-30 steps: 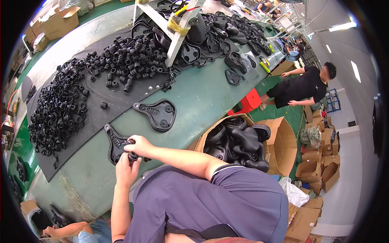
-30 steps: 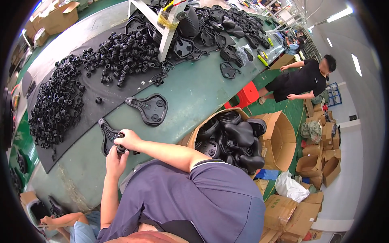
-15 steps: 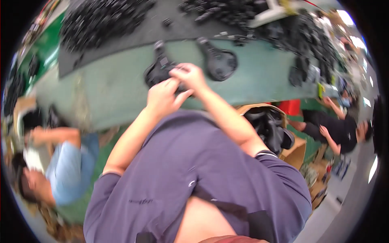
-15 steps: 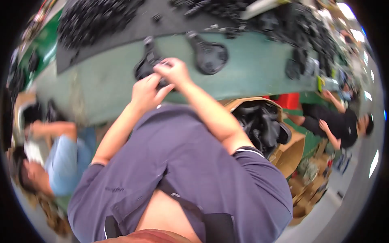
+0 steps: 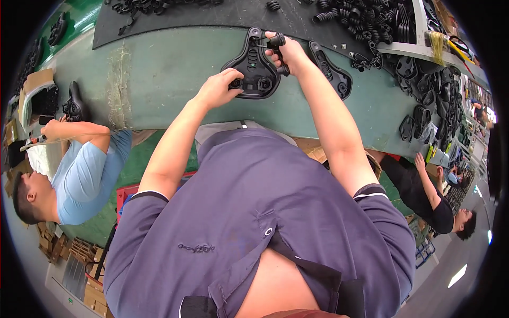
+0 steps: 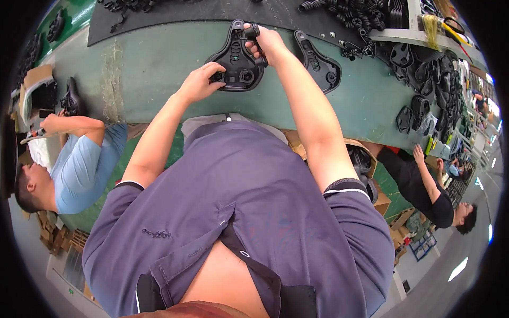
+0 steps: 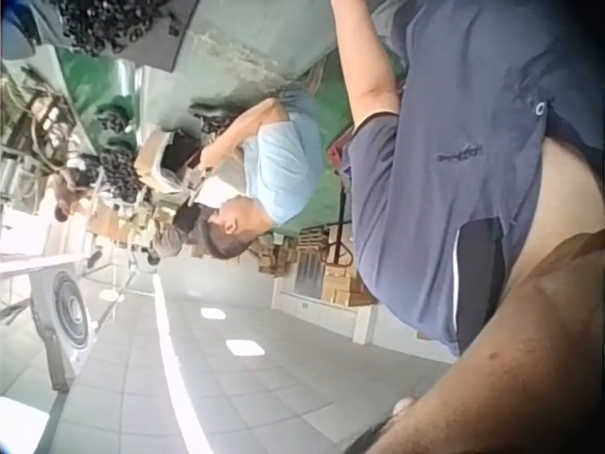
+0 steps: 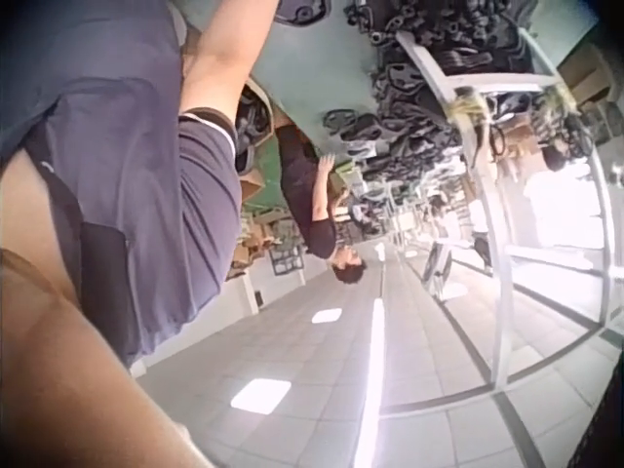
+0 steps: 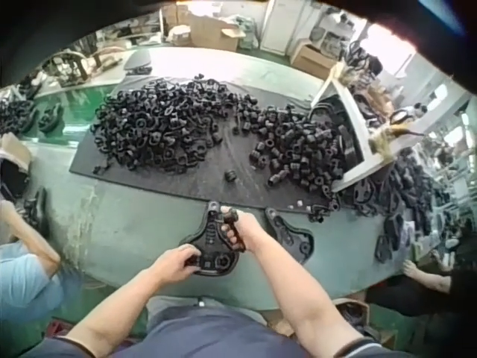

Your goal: Assembling components onto bicycle seat bases and organizing them into large shipping containers.

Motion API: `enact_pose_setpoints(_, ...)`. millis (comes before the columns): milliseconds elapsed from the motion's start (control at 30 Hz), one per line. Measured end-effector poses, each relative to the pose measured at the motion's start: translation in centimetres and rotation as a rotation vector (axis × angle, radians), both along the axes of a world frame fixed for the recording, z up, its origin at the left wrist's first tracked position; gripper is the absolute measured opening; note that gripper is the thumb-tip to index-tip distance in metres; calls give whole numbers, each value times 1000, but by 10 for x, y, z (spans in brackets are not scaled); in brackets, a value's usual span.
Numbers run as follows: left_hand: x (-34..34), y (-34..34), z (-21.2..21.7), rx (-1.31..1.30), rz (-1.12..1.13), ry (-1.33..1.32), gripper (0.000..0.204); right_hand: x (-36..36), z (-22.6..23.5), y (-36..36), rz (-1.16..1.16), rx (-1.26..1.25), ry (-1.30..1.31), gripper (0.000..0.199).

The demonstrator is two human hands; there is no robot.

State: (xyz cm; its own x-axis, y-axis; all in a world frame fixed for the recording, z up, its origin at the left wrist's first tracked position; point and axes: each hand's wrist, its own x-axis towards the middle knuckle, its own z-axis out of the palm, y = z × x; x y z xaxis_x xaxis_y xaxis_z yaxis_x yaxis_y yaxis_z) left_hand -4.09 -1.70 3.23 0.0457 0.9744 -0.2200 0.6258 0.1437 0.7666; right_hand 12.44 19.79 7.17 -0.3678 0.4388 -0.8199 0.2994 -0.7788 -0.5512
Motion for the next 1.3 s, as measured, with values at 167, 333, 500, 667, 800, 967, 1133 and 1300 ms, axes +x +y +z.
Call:
enact_pose_setpoints(167,-2,8,-6,-9,42,-97,44,-12,-2,8,723,708,-498,50)
enact_pose_setpoints(333,6,13,-3,-50,89,-86,51,-27,-22,-71,656,978,-606,70)
enact_pose_setpoints(500,10,10,4,78,179,-41,73,-13,-27,-73,667,1129,-559,83)
enact_pose_setpoints(667,33,39,-26,84,586,-143,72,10,-55,-91,553,1238,-488,89)
enact_pose_setpoints(800,47,60,-35,109,582,243,63,12,-72,-99,385,1431,-468,79)
enact_pose_setpoints(967,50,63,-41,111,560,294,55,12,-67,-88,369,1344,-491,67)
enact_pose_setpoints(1133,-7,51,-47,-664,507,-231,58,76,-52,-43,380,1450,-344,53)
enact_pose_setpoints(1300,-11,14,-23,-613,620,-359,52,229,-66,26,249,1428,-1098,61)
